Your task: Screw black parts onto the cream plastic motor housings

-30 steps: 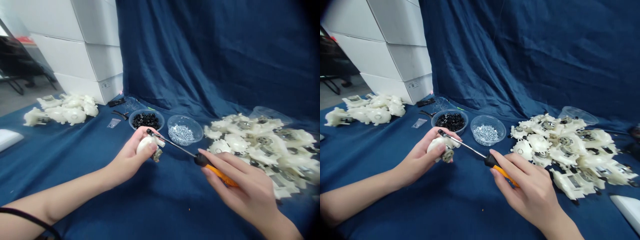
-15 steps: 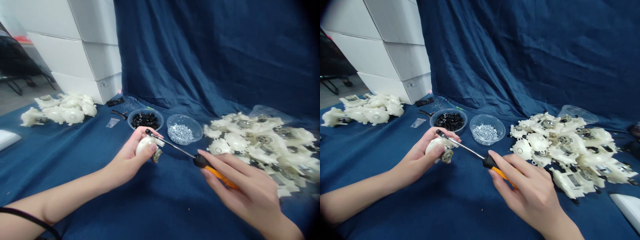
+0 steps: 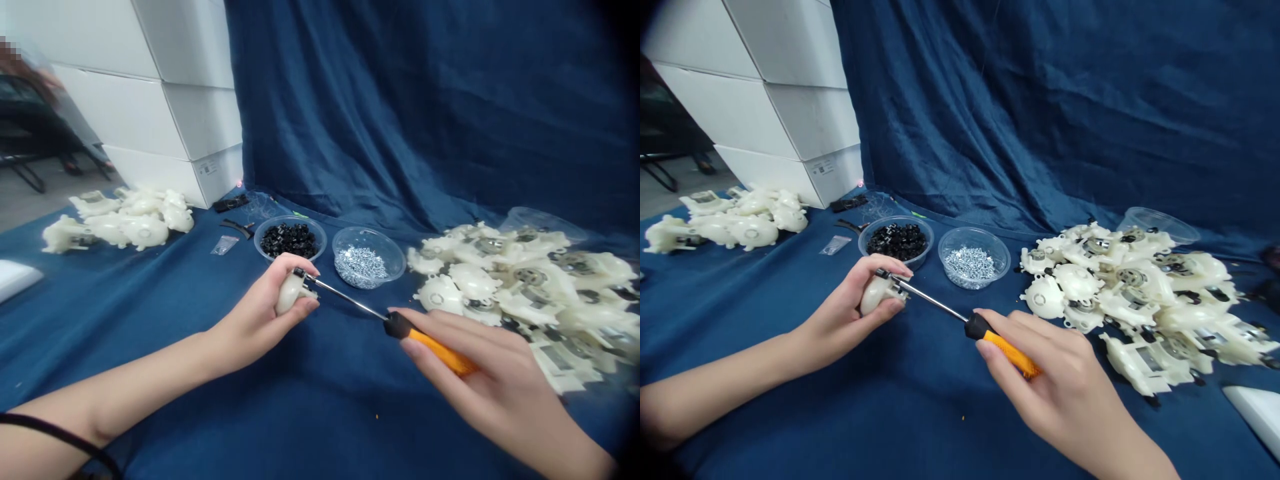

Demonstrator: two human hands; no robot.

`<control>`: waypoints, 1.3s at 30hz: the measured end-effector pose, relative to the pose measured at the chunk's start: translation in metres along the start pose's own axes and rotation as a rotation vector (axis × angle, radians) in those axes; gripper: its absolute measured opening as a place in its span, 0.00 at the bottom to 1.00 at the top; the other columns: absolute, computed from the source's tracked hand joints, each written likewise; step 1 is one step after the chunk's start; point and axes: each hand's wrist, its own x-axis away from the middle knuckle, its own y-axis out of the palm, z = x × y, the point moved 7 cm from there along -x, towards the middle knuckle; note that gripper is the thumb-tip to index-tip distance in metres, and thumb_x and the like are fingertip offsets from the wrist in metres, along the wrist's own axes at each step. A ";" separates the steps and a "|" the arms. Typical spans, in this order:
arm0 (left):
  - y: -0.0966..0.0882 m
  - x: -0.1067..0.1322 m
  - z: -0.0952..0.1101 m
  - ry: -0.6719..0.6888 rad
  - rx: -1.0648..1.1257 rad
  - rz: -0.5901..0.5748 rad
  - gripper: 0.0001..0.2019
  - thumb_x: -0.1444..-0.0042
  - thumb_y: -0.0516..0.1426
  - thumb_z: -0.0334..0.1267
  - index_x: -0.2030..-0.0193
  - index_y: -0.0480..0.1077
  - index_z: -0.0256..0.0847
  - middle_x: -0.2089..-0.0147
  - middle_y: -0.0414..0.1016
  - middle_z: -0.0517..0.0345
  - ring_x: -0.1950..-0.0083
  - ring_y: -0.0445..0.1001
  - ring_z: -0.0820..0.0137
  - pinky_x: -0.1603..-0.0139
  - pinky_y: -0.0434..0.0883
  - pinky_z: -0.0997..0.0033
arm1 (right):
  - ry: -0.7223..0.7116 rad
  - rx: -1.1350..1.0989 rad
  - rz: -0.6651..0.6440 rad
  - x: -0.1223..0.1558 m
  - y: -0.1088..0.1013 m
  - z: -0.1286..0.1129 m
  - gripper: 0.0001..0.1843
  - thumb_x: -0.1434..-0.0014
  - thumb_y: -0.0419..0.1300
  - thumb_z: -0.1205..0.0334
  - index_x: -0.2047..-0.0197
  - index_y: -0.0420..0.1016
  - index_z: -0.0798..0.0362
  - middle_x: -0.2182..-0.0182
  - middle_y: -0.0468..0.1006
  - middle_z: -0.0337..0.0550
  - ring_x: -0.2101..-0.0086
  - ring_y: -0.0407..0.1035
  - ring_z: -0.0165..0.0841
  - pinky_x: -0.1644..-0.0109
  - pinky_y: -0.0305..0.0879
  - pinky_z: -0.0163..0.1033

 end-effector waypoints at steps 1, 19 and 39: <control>0.000 0.000 0.000 0.028 -0.032 -0.002 0.18 0.34 0.59 0.39 0.40 0.61 0.50 0.43 0.68 0.53 0.50 0.72 0.68 0.56 0.71 0.72 | 0.034 -0.055 -0.022 0.000 0.001 0.002 0.16 0.34 0.62 0.65 0.43 0.77 0.47 0.59 0.83 0.42 0.64 0.78 0.32 0.61 0.73 0.35; 0.009 0.000 0.000 0.041 0.097 -0.040 0.30 0.34 0.57 0.35 0.28 0.53 0.55 0.45 0.66 0.53 0.60 0.69 0.72 0.58 0.70 0.72 | 0.853 -1.077 -0.541 0.016 0.045 0.028 0.19 0.33 0.59 0.49 0.65 0.77 0.57 0.75 0.71 0.38 0.83 0.50 0.18 0.82 0.35 0.28; -0.010 -0.006 0.018 -0.315 0.910 0.084 0.09 0.33 0.56 0.43 0.54 0.66 0.39 0.50 0.78 0.44 0.49 0.80 0.55 0.75 0.78 0.72 | 0.285 -0.003 -0.450 -0.002 0.029 0.053 0.09 0.35 0.60 0.60 0.53 0.77 0.52 0.56 0.77 0.46 0.58 0.74 0.36 0.53 0.71 0.42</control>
